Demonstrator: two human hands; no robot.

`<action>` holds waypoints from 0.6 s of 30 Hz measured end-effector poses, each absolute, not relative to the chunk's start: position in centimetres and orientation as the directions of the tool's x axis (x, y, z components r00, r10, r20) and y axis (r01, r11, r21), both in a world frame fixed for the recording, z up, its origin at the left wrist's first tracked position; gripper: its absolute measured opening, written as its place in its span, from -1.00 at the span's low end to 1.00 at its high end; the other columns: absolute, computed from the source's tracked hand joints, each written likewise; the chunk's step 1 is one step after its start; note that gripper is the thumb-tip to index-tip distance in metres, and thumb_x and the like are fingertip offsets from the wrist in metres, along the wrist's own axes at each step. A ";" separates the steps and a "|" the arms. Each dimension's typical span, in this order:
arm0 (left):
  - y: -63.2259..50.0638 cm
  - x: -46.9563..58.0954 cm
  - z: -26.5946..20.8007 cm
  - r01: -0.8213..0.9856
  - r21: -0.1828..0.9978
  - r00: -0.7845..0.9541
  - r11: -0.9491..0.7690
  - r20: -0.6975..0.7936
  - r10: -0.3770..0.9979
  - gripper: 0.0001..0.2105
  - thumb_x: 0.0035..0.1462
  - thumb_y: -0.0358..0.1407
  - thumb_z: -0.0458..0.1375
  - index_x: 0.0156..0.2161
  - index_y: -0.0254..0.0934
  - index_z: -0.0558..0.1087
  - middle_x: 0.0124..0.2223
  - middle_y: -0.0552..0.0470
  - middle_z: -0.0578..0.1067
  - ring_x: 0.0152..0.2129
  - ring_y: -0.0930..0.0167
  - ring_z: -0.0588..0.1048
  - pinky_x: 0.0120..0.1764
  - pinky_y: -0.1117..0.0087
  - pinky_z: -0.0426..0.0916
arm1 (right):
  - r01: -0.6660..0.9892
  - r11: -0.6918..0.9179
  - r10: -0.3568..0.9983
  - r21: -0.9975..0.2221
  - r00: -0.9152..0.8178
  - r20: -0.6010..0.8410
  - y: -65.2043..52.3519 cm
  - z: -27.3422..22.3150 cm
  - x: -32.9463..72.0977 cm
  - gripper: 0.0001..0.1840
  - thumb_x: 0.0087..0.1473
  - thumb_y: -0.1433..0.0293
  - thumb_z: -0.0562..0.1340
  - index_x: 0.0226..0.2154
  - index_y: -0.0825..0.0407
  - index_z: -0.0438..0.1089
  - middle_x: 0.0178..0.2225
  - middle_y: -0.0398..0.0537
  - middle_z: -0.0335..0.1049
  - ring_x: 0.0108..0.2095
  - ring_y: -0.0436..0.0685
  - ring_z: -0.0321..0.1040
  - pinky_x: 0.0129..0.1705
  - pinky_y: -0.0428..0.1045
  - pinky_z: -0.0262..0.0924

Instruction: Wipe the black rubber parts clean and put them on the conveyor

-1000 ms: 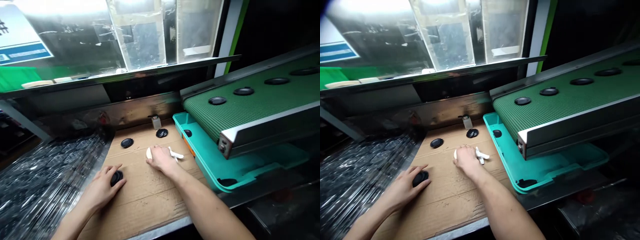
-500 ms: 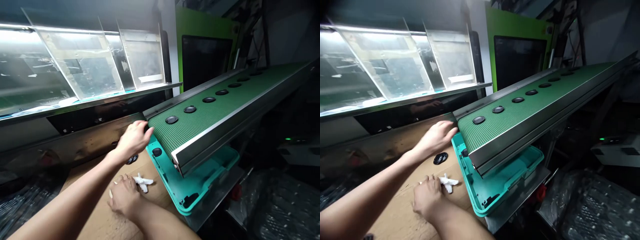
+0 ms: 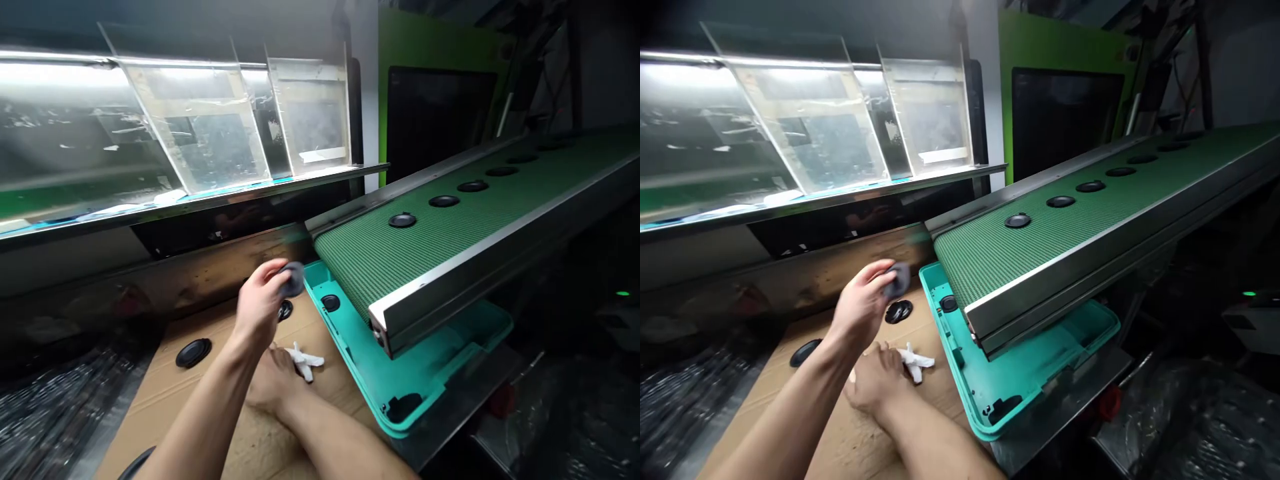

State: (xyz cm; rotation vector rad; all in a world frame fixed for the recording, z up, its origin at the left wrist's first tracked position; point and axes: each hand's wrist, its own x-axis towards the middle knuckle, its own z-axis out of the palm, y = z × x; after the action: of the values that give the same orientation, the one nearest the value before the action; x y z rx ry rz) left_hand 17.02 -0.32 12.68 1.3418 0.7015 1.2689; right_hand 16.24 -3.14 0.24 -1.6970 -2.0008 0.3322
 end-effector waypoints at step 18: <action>-0.1 1.6 0.7 -0.698 0.573 0.411 0.430 -0.170 0.895 -0.72 0.21 -0.21 0.04 -0.16 -0.40 0.47 -0.22 -0.21 0.56 -0.24 0.22 0.56 -0.13 0.22 0.48 | 0.839 0.264 0.899 -0.477 -0.034 0.437 -4.8 0.0 12.1 -0.52 0.18 0.21 0.16 0.14 -0.08 0.26 0.00 0.08 0.24 -0.02 0.22 0.21 0.01 0.06 0.19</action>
State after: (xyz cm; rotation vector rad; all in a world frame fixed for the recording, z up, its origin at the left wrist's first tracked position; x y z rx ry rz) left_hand 1.58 -0.12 0.68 0.4527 0.4968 1.0462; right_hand 12.10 -4.84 -0.02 -1.5738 -1.8668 0.1143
